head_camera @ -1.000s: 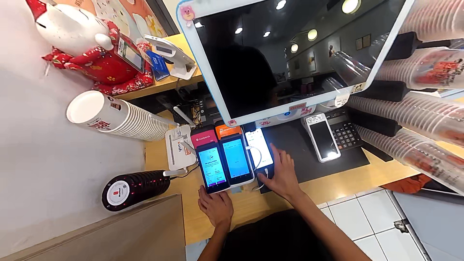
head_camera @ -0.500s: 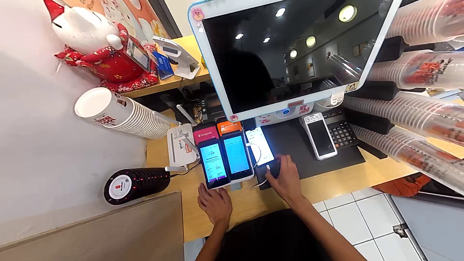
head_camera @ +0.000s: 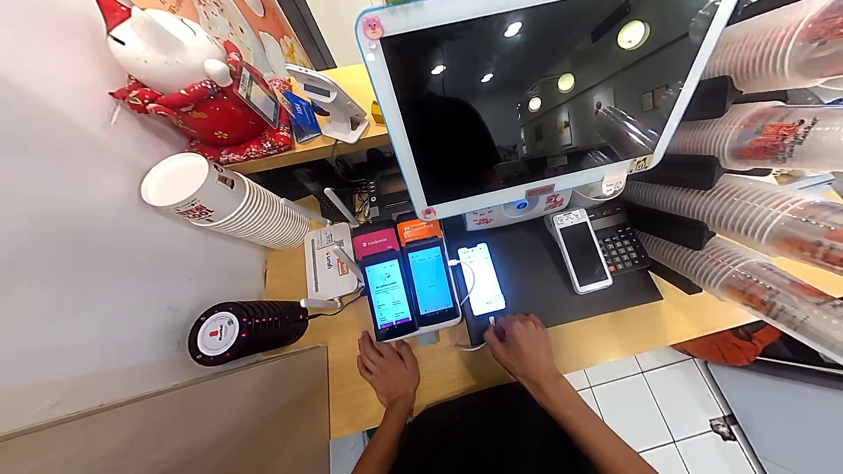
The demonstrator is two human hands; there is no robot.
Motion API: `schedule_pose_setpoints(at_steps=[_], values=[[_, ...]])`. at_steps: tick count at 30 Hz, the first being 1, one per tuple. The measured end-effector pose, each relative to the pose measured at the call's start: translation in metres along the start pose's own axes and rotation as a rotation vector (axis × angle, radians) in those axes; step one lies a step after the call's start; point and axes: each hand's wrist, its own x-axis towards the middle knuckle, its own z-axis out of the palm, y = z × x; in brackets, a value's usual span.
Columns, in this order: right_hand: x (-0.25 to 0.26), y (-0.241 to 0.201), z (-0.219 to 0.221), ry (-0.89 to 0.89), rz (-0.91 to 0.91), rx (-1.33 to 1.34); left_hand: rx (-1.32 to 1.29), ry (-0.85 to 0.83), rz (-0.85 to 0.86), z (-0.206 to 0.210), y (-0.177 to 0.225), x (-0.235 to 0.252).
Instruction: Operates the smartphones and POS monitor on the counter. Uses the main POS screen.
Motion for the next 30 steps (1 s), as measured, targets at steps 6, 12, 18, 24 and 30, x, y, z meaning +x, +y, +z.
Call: schedule_pose_setpoints(at_steps=[6,12,18,24,30], values=[[0.017,0.023,-0.008,0.170,-0.007,0.255,-0.022,0.014,-0.005,-0.001,-0.001,0.001],[0.042,0.040,0.004,0.065,-0.174,0.174,-0.018,0.002,-0.009,0.001,-0.001,0.000],[0.059,0.037,0.007,0.059,-0.144,0.098,-0.029,0.002,-0.014,0.001,-0.001,0.000],[0.056,0.037,0.009,0.140,-0.163,0.108,-0.032,0.002,-0.007,0.000,-0.001,0.000],[0.053,0.041,0.011,0.137,-0.246,0.149,-0.019,0.007,-0.021,0.002,0.000,0.000]])
